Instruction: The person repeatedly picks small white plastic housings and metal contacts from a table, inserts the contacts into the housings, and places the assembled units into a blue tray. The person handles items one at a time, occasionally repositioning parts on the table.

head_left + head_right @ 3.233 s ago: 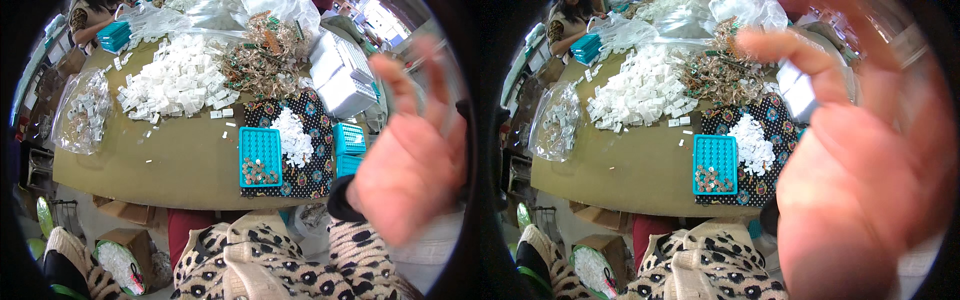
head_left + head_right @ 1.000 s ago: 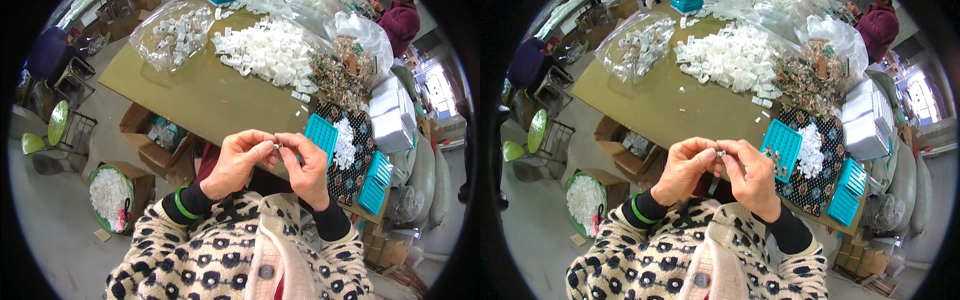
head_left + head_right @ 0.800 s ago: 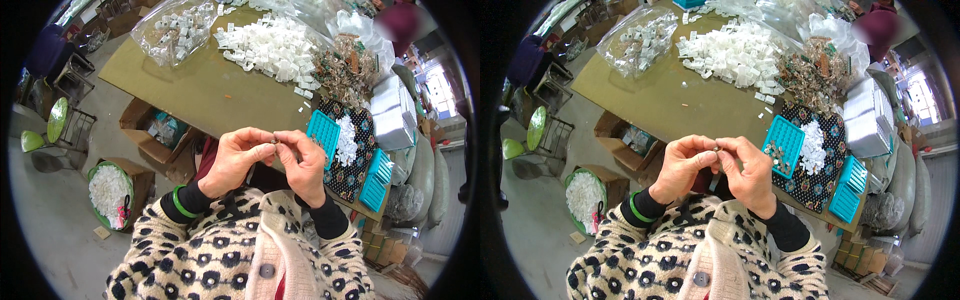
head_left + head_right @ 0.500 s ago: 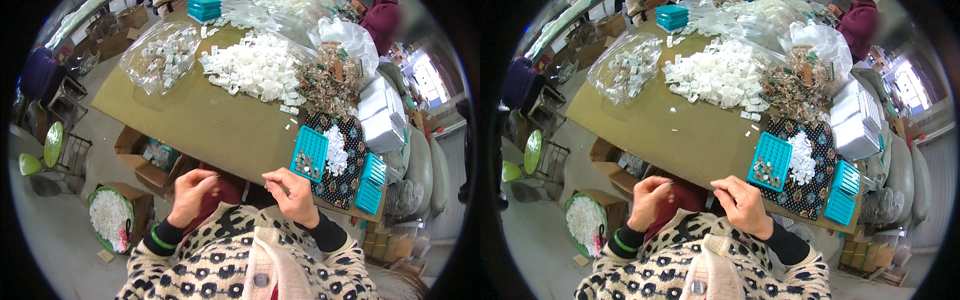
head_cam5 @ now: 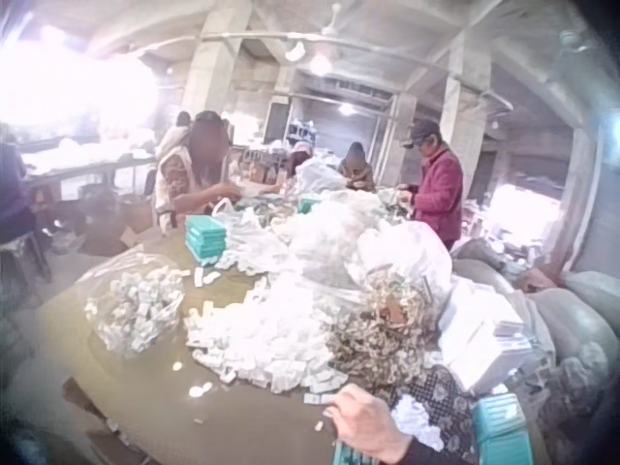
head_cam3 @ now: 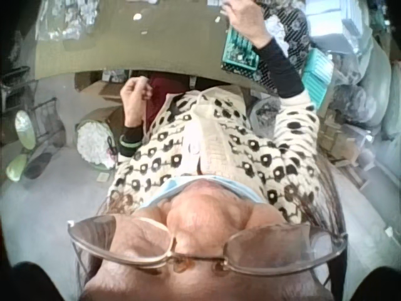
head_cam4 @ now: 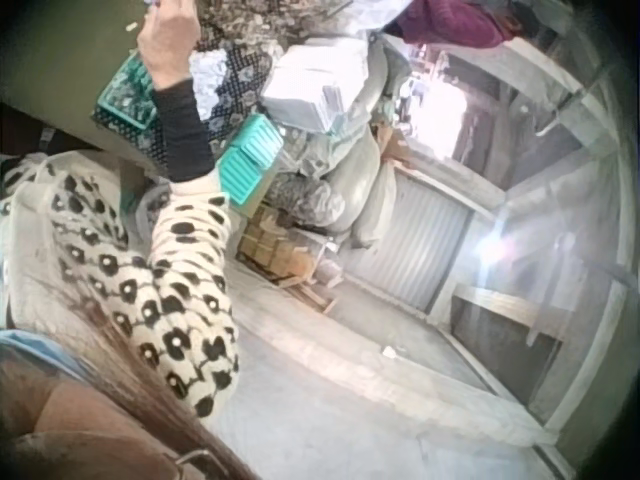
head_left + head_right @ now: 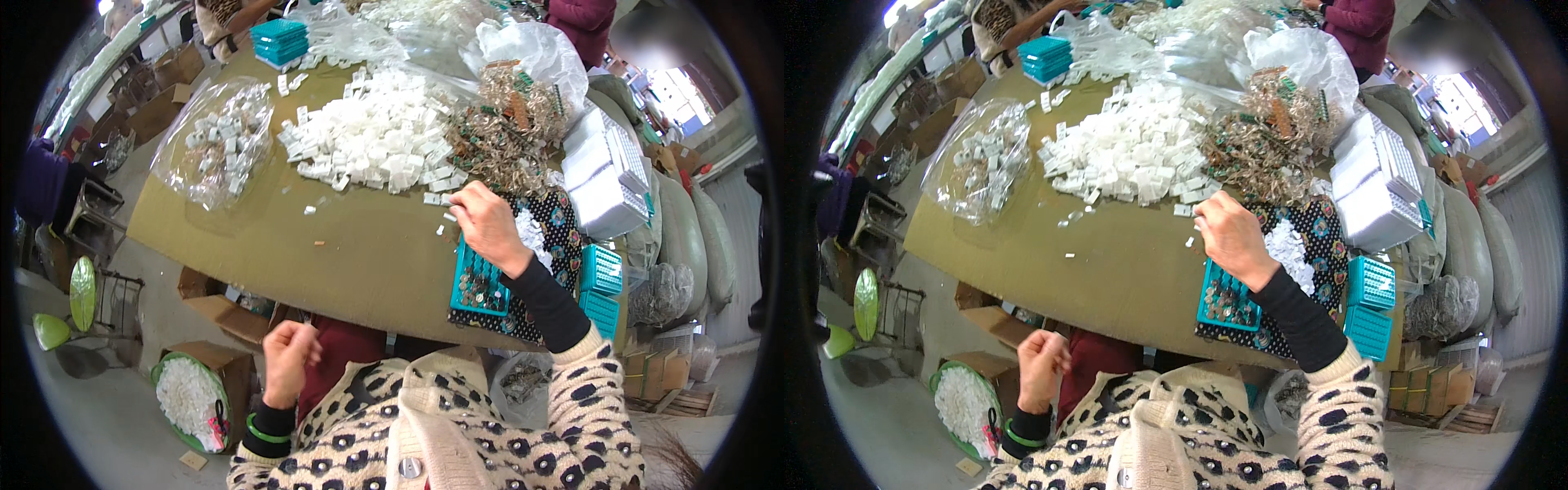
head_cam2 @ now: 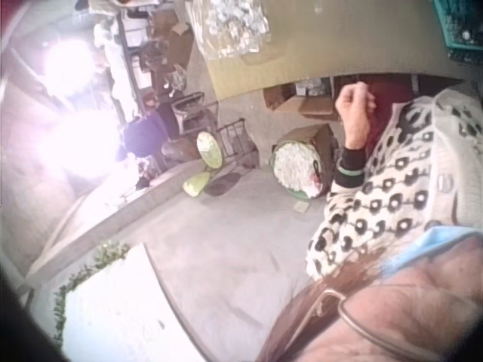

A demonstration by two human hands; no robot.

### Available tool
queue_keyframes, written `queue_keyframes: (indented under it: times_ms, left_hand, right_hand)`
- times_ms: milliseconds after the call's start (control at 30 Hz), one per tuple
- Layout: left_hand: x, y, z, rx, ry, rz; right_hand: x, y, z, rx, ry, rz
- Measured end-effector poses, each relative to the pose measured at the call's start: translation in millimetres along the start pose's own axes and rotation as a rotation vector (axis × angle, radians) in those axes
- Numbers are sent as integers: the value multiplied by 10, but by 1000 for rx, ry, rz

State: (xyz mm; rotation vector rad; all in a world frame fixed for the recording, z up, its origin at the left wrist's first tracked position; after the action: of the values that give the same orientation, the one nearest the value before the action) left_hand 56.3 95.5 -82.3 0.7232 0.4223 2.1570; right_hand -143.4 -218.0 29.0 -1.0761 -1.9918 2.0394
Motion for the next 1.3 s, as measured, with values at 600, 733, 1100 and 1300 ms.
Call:
queue_keyframes:
  times_ms: [600,733,1100,1300]
  left_hand:
    - [-344,1751,414,-530,790,-429]
    - [-349,1908,377,-739,915,-482]
    - [-208,1843,168,-559,555,-518]
    - [-282,1714,136,-498,617,-468]
  right_hand:
    - [-6,-227,-155,-625,90,-175]
    - [253,-347,-431,-981,255,-356]
    - [597,-428,-599,-1225,493,-486]
    - [506,-429,-344,-917,284,-348]
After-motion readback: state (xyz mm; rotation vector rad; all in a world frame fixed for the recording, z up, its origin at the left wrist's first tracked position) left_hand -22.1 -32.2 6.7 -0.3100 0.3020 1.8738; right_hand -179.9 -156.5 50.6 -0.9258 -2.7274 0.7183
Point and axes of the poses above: each hand's wrist, its own x-axis away from the middle knuckle, its own y-axis out of the palm, z = x × y, the point moved 2 cm from there along -x, towards the middle knuckle, and after that the axes turned 14 degrees about x, right-handed, at the moved point
